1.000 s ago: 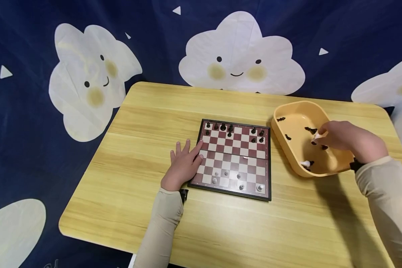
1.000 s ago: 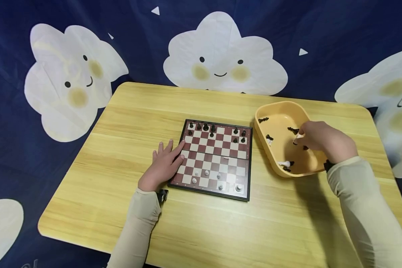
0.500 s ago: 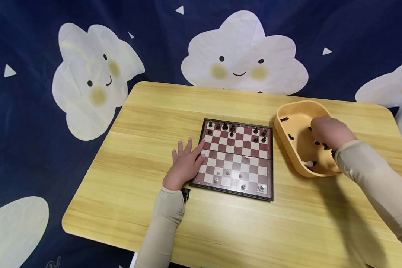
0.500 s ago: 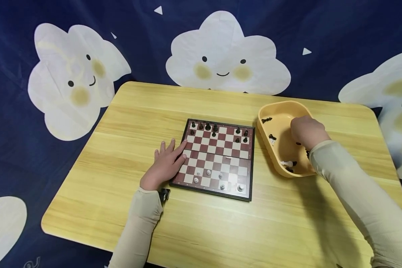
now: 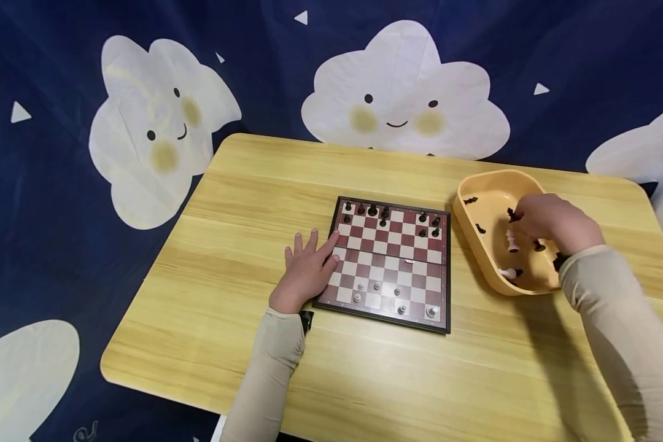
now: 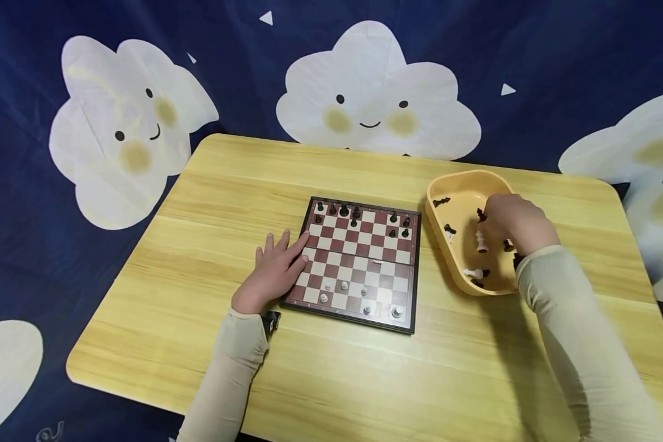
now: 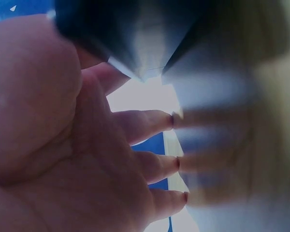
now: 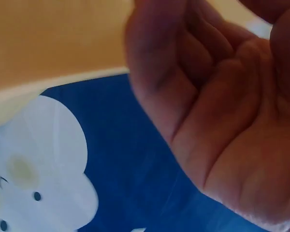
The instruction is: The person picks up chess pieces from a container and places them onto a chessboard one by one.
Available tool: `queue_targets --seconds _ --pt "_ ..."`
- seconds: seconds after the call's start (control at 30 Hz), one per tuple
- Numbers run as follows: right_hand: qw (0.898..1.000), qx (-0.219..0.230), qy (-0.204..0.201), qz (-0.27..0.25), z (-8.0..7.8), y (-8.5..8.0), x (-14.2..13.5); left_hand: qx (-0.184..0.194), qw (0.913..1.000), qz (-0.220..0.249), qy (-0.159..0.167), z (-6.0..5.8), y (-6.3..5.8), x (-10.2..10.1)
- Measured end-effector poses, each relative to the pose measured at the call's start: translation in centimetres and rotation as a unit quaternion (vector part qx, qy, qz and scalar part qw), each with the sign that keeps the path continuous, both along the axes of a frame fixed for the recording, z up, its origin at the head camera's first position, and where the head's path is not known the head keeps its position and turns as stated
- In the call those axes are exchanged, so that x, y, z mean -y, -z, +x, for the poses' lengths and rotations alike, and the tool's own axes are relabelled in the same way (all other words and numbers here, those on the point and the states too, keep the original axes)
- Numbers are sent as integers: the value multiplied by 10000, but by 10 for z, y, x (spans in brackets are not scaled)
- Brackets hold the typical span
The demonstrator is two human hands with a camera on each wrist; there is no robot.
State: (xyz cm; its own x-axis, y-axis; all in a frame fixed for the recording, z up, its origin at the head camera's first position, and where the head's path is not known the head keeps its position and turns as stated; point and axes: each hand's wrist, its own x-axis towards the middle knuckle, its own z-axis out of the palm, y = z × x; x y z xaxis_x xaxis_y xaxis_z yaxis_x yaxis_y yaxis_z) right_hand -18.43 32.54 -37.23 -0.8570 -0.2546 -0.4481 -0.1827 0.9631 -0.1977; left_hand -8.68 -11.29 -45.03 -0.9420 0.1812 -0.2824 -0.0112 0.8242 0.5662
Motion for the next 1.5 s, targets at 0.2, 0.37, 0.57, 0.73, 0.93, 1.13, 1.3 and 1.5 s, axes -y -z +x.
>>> queue_targets --seconds 0.2,0.37,0.57,0.73,0.93,1.13,1.3,1.5 --pt "9793 -617 572 -1841 28 -4 3 22 10000 -27 9 0 1 1" --pt "9321 -585 1148 -3386 51 -7 16 -16 10000 -26 -10 0 0 1" --pt "8923 -494 1100 -4351 66 -16 33 -30 10000 -2 38 -1 -1 0" --pt "8741 -781 621 -4754 69 -18 53 -49 10000 2 13 -1 0 1" --pt "8788 -1290 760 -4530 66 -14 77 -56 10000 1 22 -1 1 0" --pt "8710 -1555 976 -4557 62 -10 91 -52 10000 -10 34 -2 1 -1" --pt "8645 -1673 1353 -4542 60 -12 98 -38 10000 -22 20 -2 2 -1" --pt "8460 -2017 1600 -4670 56 -9 103 -56 10000 -1 7 -1 3 0"
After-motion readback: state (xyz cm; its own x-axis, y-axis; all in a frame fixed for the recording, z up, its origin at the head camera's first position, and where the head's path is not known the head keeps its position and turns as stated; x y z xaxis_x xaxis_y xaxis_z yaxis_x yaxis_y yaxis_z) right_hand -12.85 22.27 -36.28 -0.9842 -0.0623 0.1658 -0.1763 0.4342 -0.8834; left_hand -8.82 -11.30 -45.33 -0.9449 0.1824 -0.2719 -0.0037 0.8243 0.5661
